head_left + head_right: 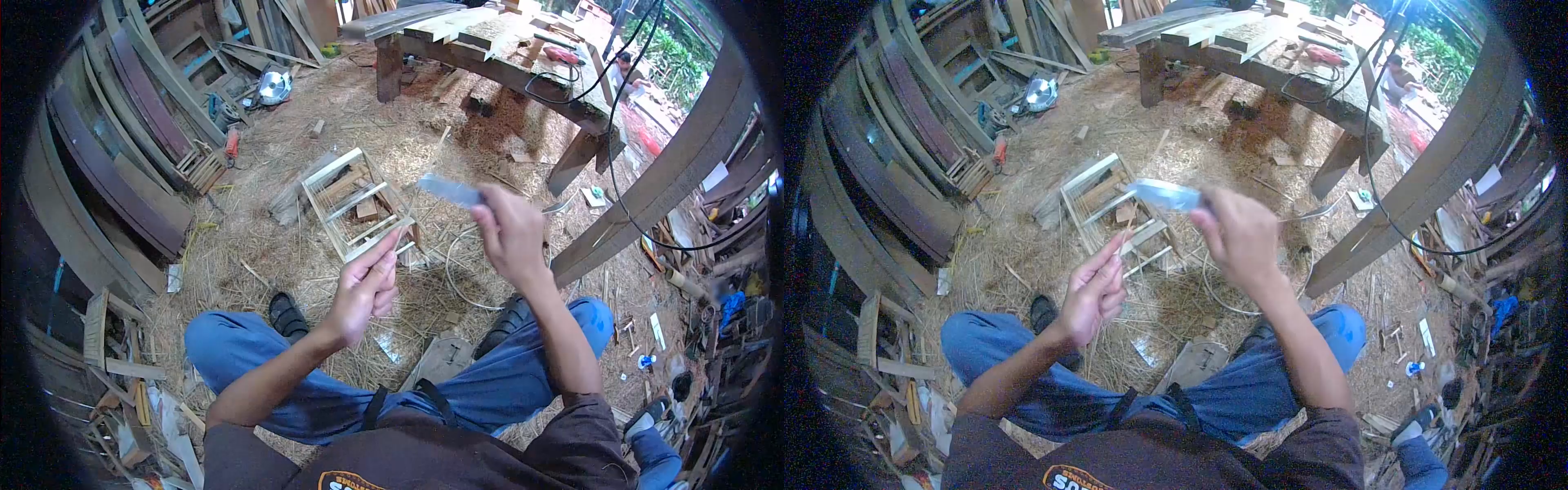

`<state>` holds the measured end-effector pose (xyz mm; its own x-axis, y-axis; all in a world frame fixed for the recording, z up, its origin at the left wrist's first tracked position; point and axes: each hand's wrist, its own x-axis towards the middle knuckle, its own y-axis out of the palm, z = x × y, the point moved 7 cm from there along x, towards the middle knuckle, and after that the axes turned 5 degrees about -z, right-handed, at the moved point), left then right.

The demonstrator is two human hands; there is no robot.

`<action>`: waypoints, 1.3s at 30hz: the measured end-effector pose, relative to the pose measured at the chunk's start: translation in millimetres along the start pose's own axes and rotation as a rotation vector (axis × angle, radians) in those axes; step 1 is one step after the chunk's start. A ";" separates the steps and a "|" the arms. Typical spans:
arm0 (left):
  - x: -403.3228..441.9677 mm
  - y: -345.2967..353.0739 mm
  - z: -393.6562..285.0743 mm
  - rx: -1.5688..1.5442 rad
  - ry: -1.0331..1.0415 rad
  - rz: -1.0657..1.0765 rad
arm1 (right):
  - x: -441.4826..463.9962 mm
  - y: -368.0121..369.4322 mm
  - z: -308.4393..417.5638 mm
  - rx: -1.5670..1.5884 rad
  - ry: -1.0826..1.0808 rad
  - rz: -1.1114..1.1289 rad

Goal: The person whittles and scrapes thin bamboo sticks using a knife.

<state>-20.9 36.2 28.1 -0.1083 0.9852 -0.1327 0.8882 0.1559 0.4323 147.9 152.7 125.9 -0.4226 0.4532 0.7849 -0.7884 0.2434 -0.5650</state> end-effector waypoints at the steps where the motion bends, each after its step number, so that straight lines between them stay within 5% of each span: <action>1: 0.1 -0.1 0.2 -0.029 -0.003 -0.008 | -4.1 7.8 7.8 0.030 -0.036 0.033; 9: 7.0 10.8 5.2 -0.075 -0.094 0.007 | -11.3 38.5 39.2 0.323 -0.047 0.268; 25: 13.4 17.1 6.1 0.029 -0.087 0.011 | 1.7 15.4 15.3 0.080 -0.205 0.180; 28: 8.0 26.3 -6.2 0.057 -0.002 0.058 | 11.3 1.9 -6.9 0.043 -0.078 0.041; 32: -5.5 40.7 17.6 0.287 0.105 0.300 | 26.7 -36.4 -83.3 -0.094 0.369 -0.096; 39: 2.7 4.7 -10.0 0.105 0.146 0.022 | 13.2 -16.5 -28.0 -0.069 0.164 -0.073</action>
<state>-21.5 40.3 38.7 -0.1451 0.9894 0.0096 0.9321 0.1334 0.3369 167.8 178.7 138.4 -0.2824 0.5642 0.7758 -0.7796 0.3363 -0.5283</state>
